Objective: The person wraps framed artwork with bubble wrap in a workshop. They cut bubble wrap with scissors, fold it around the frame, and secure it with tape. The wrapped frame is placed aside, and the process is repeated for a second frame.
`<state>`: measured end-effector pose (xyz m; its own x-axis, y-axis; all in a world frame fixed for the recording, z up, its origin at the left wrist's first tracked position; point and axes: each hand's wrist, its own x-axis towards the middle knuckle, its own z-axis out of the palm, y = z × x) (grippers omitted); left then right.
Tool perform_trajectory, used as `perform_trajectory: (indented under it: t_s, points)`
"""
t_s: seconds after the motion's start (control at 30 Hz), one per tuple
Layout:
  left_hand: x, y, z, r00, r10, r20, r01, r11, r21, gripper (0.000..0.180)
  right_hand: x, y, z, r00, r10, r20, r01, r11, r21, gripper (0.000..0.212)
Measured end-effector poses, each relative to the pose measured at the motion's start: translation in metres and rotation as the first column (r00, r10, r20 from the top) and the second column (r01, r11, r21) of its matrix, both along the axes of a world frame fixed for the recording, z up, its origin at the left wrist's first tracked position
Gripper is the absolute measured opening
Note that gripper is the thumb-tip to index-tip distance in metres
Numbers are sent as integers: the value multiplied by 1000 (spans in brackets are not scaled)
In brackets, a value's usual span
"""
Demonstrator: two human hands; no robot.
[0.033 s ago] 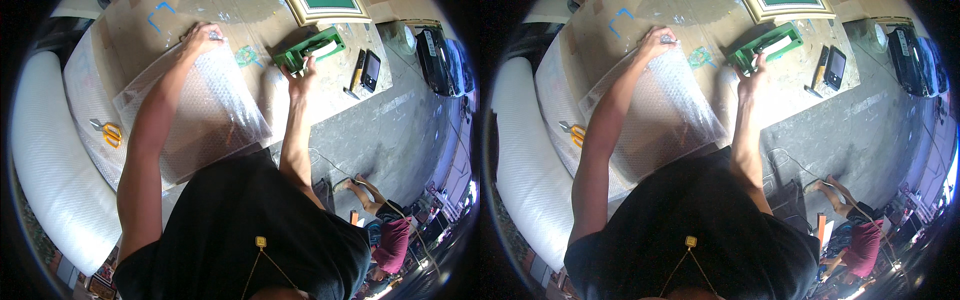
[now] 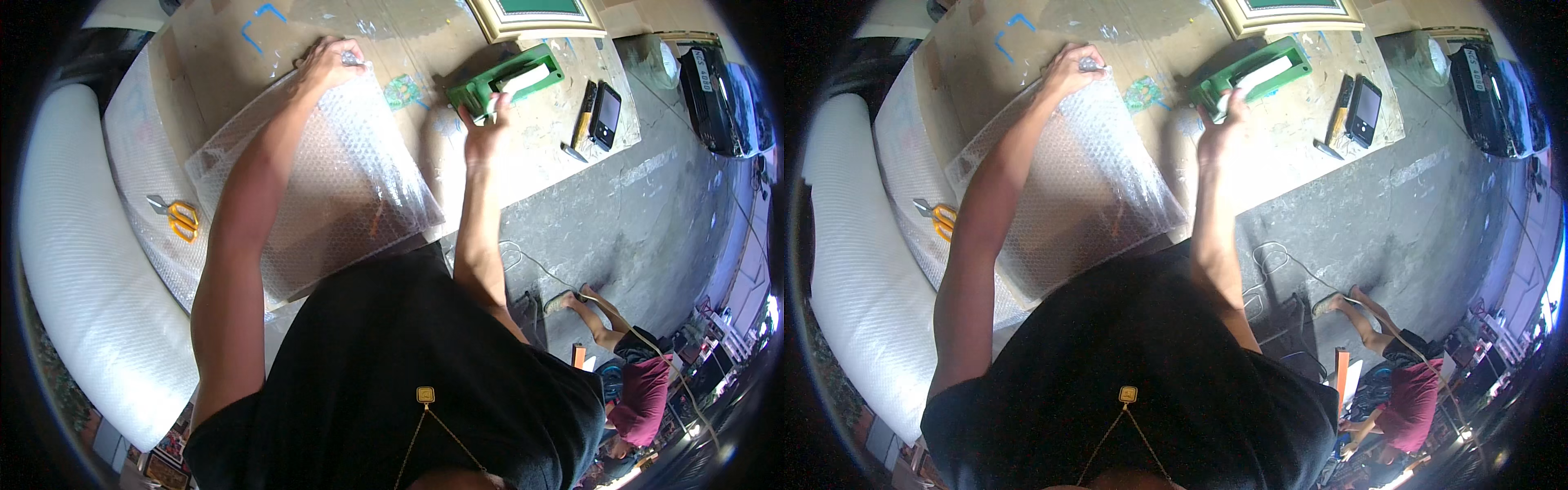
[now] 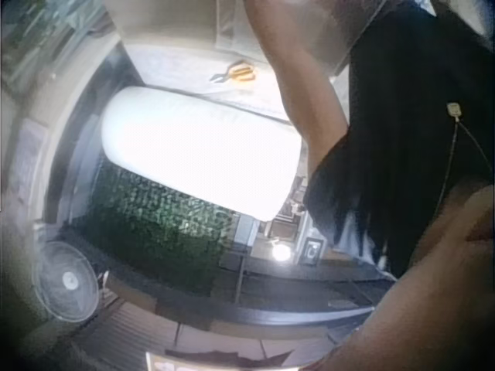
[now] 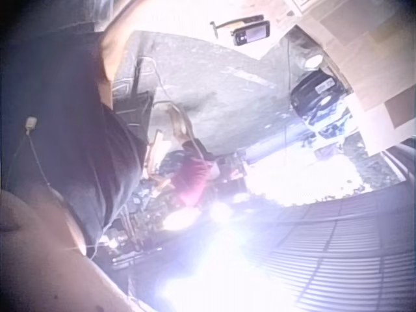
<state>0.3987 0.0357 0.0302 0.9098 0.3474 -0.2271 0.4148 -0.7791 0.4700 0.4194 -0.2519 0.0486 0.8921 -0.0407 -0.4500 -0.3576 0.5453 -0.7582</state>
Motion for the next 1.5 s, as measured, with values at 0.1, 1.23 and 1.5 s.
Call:
perform_trajectory:
  t_s: [0.1,1.23,1.5]
  points:
    - [1,3,-5,1000,6,-2,-6,1000,-12,29,-26,26,-25,966,-47,254,78,990,-114,38]
    - [27,32,-14,993,-61,-96,22,933,-360,34,13,136,-54,827,556,81,-426,714,-555,13]
    - [10,23,7,998,-62,-17,53,941,-333,85,33,139,-51,779,617,-109,-580,645,-497,27]
